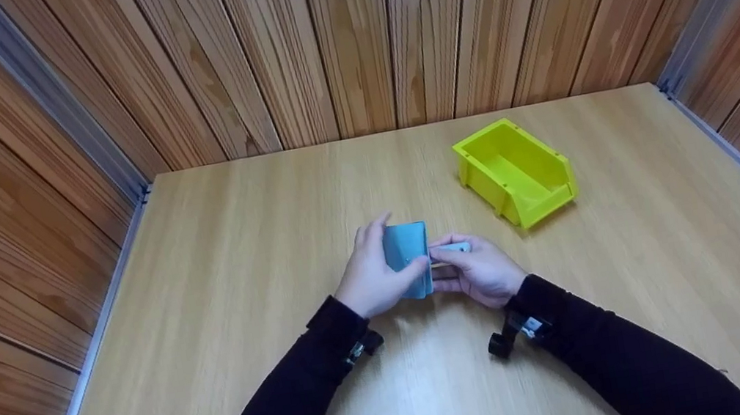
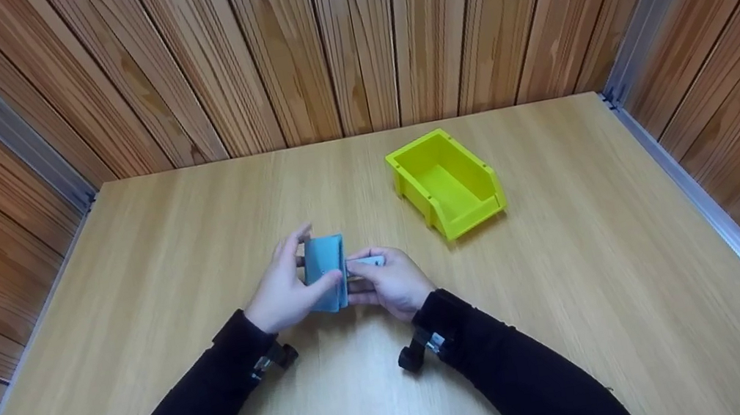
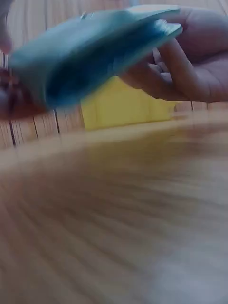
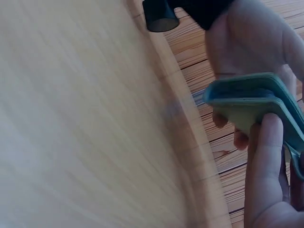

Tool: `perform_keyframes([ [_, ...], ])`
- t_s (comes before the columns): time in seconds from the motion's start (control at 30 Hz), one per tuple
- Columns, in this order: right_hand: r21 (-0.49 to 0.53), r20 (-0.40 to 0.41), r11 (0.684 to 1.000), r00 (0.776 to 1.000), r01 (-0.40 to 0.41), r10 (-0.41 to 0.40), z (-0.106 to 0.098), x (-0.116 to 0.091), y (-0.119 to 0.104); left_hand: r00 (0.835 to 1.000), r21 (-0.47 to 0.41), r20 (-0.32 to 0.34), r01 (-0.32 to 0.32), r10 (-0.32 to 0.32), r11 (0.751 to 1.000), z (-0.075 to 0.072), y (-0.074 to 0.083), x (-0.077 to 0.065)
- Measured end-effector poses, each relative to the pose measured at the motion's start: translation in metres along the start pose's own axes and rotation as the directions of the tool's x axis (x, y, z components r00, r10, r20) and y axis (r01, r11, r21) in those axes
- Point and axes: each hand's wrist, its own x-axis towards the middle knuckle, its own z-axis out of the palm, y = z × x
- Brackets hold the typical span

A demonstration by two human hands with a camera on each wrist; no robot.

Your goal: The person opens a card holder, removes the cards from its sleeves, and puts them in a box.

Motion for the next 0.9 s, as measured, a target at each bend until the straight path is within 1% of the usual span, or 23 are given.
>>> perform_keyframes([
  [0.03,-0.011,-0.005,1.0,1.0,-0.001,0.001,0.001,0.0,0.0,1.0,0.048,0.01,-0.014,0.013,0.999,0.0,0.002,-0.001],
  [0.1,-0.033,-0.01,0.999,1.0,0.002,-0.003,0.002,-0.001,0.0,0.999,0.115,0.036,-0.026,0.022,0.993,0.002,0.003,-0.002],
  [0.17,-0.047,-0.014,0.999,1.0,0.001,-0.001,0.003,-0.001,0.001,0.998,0.152,0.059,-0.022,0.013,0.988,0.004,0.003,-0.003],
  [0.27,-0.061,-0.014,0.998,1.0,0.004,-0.005,0.004,-0.001,0.002,0.997,0.18,0.071,-0.005,-0.008,0.984,0.007,0.003,-0.003],
  [0.4,-0.066,-0.018,0.998,1.0,0.003,-0.004,0.003,-0.001,0.003,0.997,0.186,0.071,0.013,-0.026,0.983,0.007,0.003,-0.003],
  [0.53,-0.087,-0.034,0.996,0.999,-0.011,0.008,0.004,-0.001,0.001,0.995,0.177,0.088,0.037,-0.053,0.983,0.001,0.003,-0.002],
  [0.6,-0.115,-0.056,0.993,0.998,-0.021,0.015,0.004,-0.001,-0.002,0.992,0.149,0.111,0.043,-0.06,0.988,-0.006,0.001,0.001],
  [0.7,-0.186,-0.096,0.982,0.995,-0.043,0.025,0.002,-0.001,-0.006,0.983,0.085,0.171,0.058,-0.072,0.995,-0.018,-0.004,0.005],
  [0.77,-0.269,-0.115,0.962,0.993,-0.054,0.023,-0.001,-0.001,-0.009,0.974,0.058,0.21,0.073,-0.084,0.996,-0.025,-0.009,0.008],
  [0.8,-0.325,-0.124,0.944,0.992,-0.056,0.017,-0.003,-0.001,-0.011,0.971,0.062,0.224,0.072,-0.084,0.995,-0.029,-0.012,0.009],
  [0.83,-0.383,-0.128,0.922,0.992,-0.055,0.006,-0.005,0.0,-0.012,0.969,0.071,0.232,0.074,-0.089,0.995,-0.032,-0.015,0.011],
  [0.87,-0.45,-0.136,0.892,0.991,-0.054,-0.009,-0.008,0.0,-0.013,0.967,0.085,0.236,0.072,-0.09,0.994,-0.034,-0.019,0.012],
  [0.9,-0.523,-0.137,0.851,0.99,-0.048,-0.028,-0.01,0.001,-0.014,0.967,0.091,0.239,0.067,-0.087,0.994,-0.036,-0.023,0.014],
])
